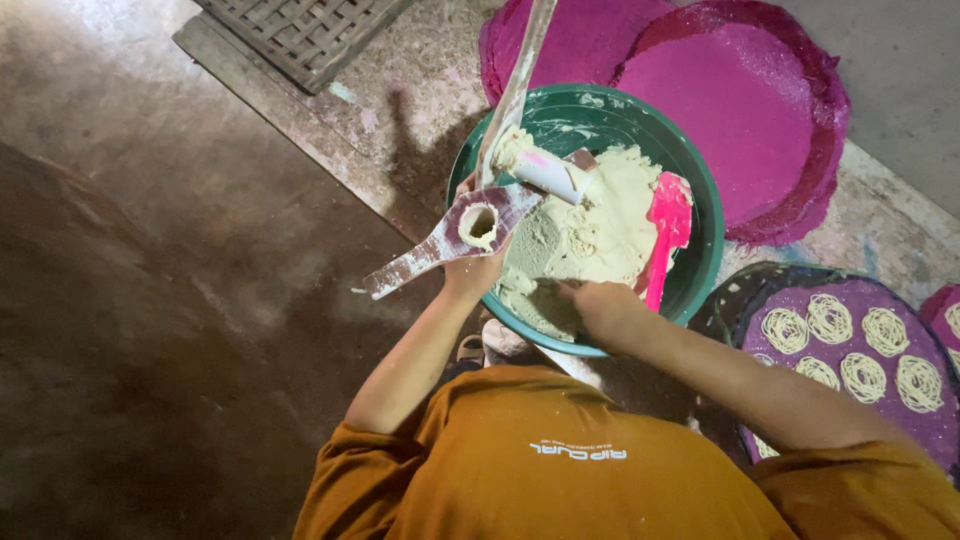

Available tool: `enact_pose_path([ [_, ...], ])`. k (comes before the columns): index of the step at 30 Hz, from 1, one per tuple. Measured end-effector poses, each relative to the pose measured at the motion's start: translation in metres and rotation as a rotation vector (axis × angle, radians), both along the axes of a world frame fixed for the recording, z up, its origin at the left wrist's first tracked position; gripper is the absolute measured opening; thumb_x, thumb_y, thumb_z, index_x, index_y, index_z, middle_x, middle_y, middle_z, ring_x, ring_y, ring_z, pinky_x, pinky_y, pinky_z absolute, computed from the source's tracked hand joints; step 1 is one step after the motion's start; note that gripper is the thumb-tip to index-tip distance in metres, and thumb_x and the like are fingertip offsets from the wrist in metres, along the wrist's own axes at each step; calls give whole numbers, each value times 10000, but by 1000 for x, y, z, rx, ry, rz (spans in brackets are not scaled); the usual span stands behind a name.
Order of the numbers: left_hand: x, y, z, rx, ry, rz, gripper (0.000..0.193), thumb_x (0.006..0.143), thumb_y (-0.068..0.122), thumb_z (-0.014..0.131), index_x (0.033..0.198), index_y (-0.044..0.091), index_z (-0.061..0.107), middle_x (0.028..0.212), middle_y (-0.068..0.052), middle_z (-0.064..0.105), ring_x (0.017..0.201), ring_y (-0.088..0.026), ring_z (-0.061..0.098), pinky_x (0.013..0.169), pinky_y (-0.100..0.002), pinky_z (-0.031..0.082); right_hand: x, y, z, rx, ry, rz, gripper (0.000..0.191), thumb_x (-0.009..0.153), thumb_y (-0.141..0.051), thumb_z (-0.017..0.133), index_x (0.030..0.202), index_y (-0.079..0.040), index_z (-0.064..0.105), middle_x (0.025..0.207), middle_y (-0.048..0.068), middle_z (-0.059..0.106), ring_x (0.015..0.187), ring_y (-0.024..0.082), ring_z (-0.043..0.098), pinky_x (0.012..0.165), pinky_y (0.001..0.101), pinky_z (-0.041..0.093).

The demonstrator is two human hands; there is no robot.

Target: The person uses a manual dough press to extrude dough into spiral shapes onto a purple tray. They repeatedly load dough into the press, squeeze the handles to form spirals, and refill the press from a green bowl of dough.

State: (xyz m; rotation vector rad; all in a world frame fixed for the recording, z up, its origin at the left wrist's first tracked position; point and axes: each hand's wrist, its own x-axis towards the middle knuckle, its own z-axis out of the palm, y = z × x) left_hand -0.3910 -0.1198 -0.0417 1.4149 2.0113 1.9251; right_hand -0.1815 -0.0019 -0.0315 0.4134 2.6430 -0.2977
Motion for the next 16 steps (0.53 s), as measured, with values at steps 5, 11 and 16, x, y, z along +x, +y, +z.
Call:
enact_pose_path([
  [5, 4, 2, 5, 63, -83, -48, 420, 891, 101, 770, 1270, 24, 607, 1358, -148, 598, 1157, -278, 641, 980, -378, 513, 37, 11, 20, -624, 171, -226, 499, 958, -108, 555, 1450, -186, 550, 1146, 136, 763, 1014, 208, 739, 898, 362, 555],
  [11, 9, 3, 27, -33, 134, 30, 426, 896, 151, 808, 1267, 55, 624, 1336, -154, 622, 1207, -299, 636, 1030, -387, 521, 89, 33, 103, -795, 143, -415, 424, 970, -155, 568, 1380, -168, 675, 1172, 104, 806, 994, 218, 707, 926, 389, 529],
  [16, 37, -6, 78, -68, 451, -80, 547, 940, 209, 798, 1424, 83, 577, 1473, -194, 595, 1299, -281, 606, 1120, -375, 494, 94, 36, 193, -583, 321, -414, 389, 957, -261, 609, 1328, -177, 696, 1208, 73, 813, 1100, 161, 744, 976, 302, 543],
])
